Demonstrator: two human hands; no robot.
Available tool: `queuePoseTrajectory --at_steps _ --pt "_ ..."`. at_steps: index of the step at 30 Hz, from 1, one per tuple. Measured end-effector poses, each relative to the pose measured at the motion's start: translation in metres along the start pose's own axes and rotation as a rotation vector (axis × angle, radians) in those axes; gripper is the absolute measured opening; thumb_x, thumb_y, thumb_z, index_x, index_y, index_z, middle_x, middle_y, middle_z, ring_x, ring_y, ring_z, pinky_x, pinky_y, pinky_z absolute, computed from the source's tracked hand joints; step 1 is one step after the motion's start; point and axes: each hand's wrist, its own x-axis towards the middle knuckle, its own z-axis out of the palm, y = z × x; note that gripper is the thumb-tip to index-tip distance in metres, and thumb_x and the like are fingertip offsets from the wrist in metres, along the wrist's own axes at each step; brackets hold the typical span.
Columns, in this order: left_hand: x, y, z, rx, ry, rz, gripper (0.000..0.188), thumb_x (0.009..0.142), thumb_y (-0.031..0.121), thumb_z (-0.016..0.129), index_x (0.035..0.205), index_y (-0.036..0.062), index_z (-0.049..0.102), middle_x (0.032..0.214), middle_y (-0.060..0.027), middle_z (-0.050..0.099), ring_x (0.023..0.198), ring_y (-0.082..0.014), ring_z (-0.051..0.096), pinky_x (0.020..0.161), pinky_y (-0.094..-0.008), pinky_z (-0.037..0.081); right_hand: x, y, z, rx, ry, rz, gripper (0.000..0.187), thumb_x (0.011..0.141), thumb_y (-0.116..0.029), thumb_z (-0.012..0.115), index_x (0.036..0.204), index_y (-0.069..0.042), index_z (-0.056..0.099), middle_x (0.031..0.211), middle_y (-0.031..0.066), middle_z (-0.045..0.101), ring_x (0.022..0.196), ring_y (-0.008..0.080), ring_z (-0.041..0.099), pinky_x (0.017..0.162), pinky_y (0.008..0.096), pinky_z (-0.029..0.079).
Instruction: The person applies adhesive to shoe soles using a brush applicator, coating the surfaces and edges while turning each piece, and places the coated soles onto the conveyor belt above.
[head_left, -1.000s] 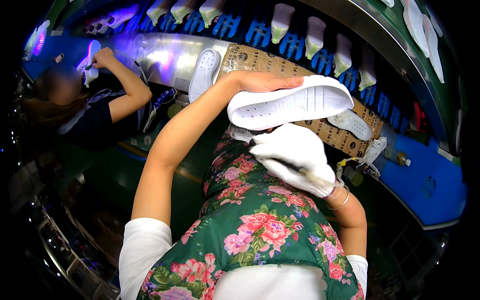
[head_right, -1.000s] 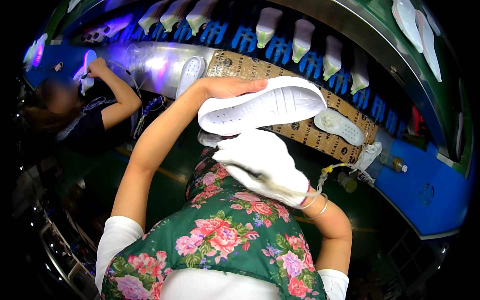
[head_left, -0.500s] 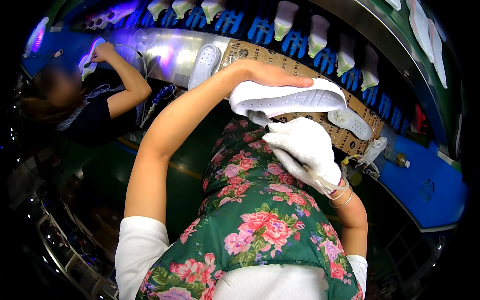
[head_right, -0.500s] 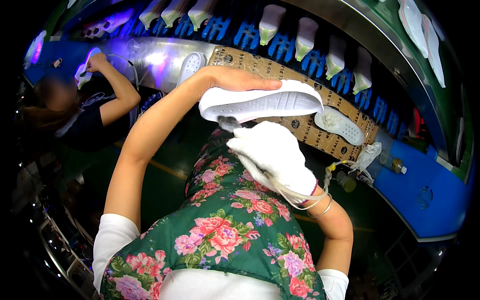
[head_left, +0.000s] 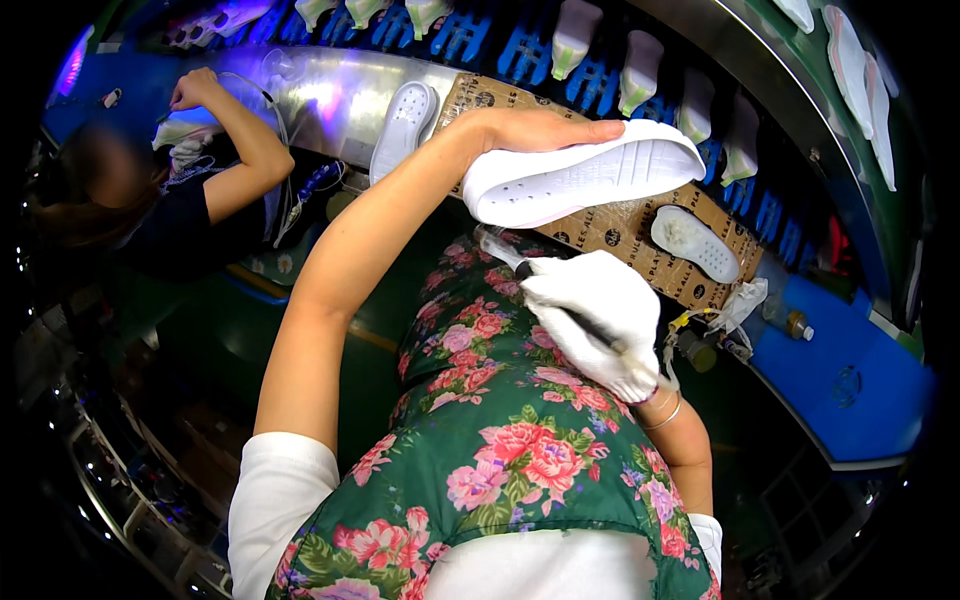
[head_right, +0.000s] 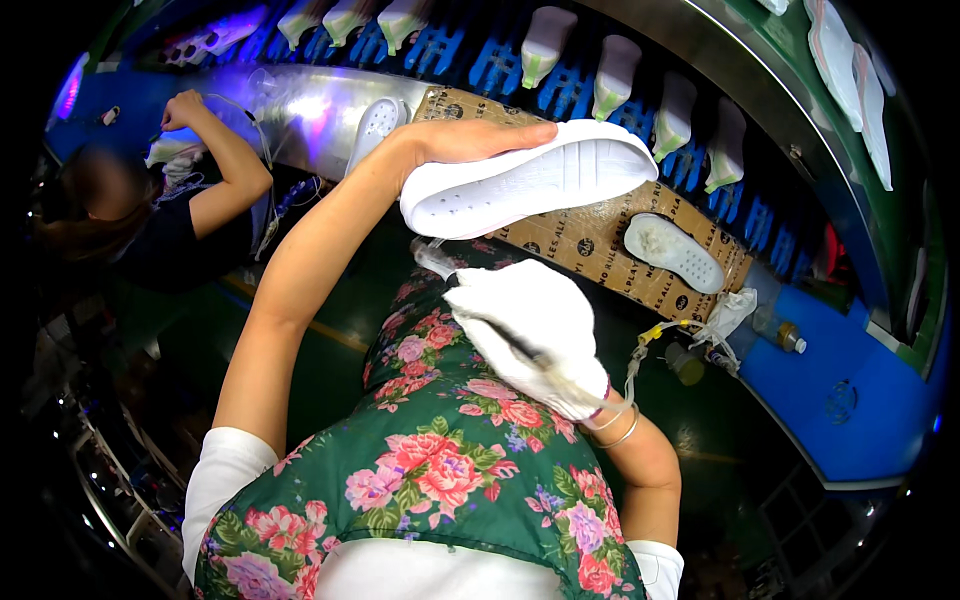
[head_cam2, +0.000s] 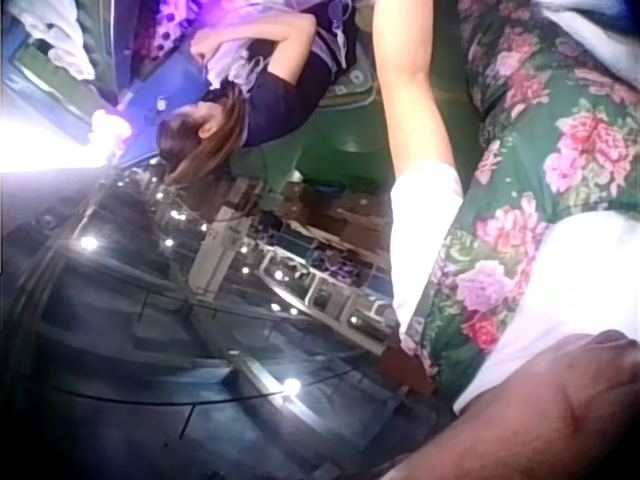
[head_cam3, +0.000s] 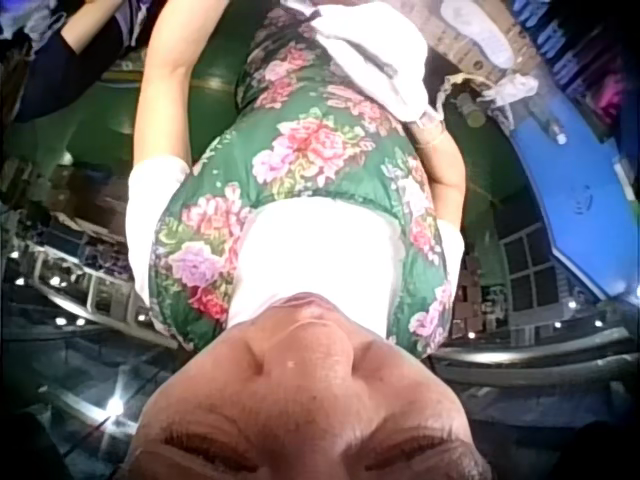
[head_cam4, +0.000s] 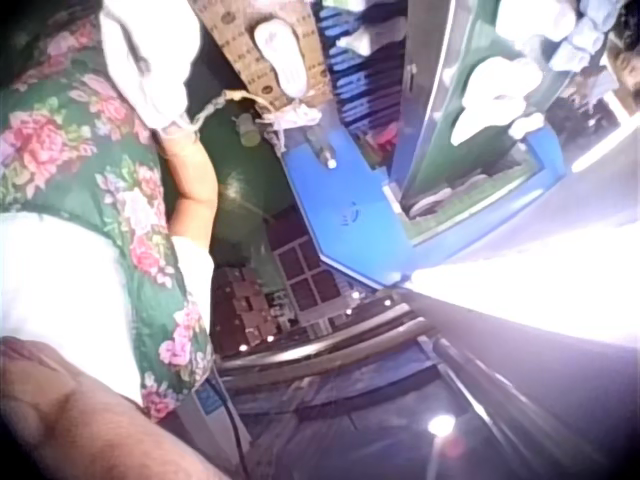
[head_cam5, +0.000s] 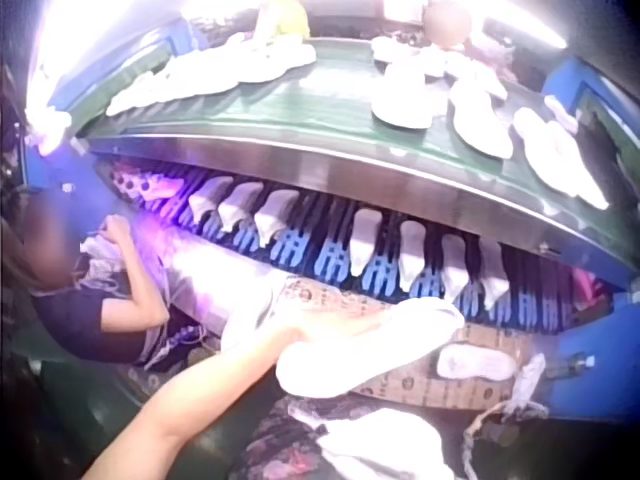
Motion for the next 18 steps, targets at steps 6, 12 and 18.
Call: queuePoseTrajectory --at_steps 6,12,18 --pt "0.015 -0.028 0.011 -0.589 -0.112 0.164 0.088 0.093 0.079 0.034 0.140 0.0070 0.056 0.118 -0.0227 0.068 0.094 -0.0352 0.072 0.074 -0.0446 0.062 -0.005 0.013 -0.015 0.751 0.589 0.585 0.022 0.085 0.004 0.071 0.107 0.006 0.073 0.108 0.0151 0.074 0.089 0.0176 0.069 0.082 0.0278 0.055" --pt "0.025 -0.051 0.053 -1.391 -0.474 0.270 0.111 0.082 0.093 0.018 0.139 0.0038 0.050 0.095 -0.0259 0.068 0.074 -0.0445 0.072 0.061 -0.0514 0.062 0.010 0.029 -0.045 0.297 0.606 0.481 0.019 0.087 0.003 0.072 0.106 0.003 0.075 0.104 0.0098 0.075 0.091 0.0145 0.068 0.083 0.0271 0.054" --pt "0.025 -0.059 0.104 -1.383 0.166 0.211 0.055 0.109 0.040 0.030 0.145 0.0011 0.044 0.128 -0.0186 0.064 0.113 -0.0326 0.066 0.100 -0.0467 0.054 0.019 0.035 -0.053 -0.051 0.361 0.265 0.019 0.080 -0.002 0.079 0.099 -0.002 0.077 0.096 0.0123 0.076 0.088 0.0221 0.073 0.082 0.0326 0.056"
